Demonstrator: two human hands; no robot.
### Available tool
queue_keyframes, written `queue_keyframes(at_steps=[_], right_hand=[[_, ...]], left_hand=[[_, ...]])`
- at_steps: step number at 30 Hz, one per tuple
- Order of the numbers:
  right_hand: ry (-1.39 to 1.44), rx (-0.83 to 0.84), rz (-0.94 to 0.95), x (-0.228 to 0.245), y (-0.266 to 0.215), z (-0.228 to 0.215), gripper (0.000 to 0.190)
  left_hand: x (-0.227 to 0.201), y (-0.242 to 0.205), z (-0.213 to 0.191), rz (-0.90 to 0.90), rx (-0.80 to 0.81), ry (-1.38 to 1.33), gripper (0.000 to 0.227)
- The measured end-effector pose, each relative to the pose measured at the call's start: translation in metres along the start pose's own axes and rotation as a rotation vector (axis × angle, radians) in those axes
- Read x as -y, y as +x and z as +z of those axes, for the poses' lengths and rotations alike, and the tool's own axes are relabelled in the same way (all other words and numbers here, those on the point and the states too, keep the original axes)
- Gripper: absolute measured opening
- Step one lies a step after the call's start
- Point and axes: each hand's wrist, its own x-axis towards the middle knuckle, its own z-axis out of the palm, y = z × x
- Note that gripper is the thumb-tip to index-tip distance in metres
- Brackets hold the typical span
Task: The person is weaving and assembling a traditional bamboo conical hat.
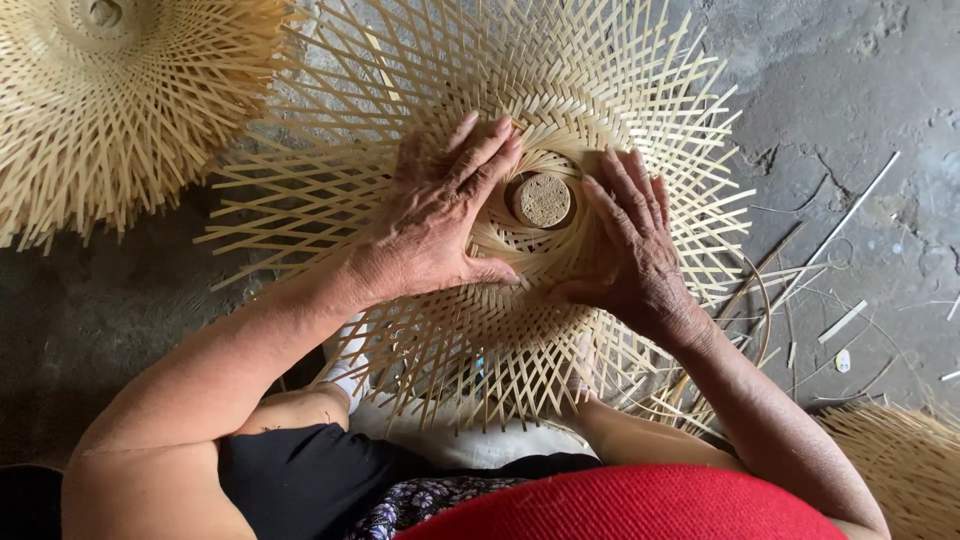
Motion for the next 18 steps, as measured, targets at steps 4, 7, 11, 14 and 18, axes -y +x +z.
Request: queue_keyframes(at_steps=[4,7,11,14,18], right_hand=[[0.006,-0.014,-0.018,-0.0012,-0.0010,0.0010,0.126],[0.018,-0.026,-0.030,-0.0036,-0.0014,0.0027,0.128],[0.024,-0.063,-0.054,-0.0053,-0.0012,0.0052,0.129],[0.022,-0.058,-0.049,-0.0066,-0.0006,0.0044,0.131],[0.013,-0.020,-0.053,-0.0098,0.0007,0.0005,0.132]], left_hand=[[-0.0001,0.0010,-0.0027,-0.006,0.029,0.025,0.132],[0.0019,0.0009,-0.0012,-0.011,0.025,0.016,0.130],[0.0044,0.0005,0.0021,-0.011,0.011,0.024,0.130],[0.0015,0.0008,0.0001,-0.024,0.015,0.033,0.130],[-0.0049,-0.0024,-0.0013,-0.056,0.025,0.056,0.129]])
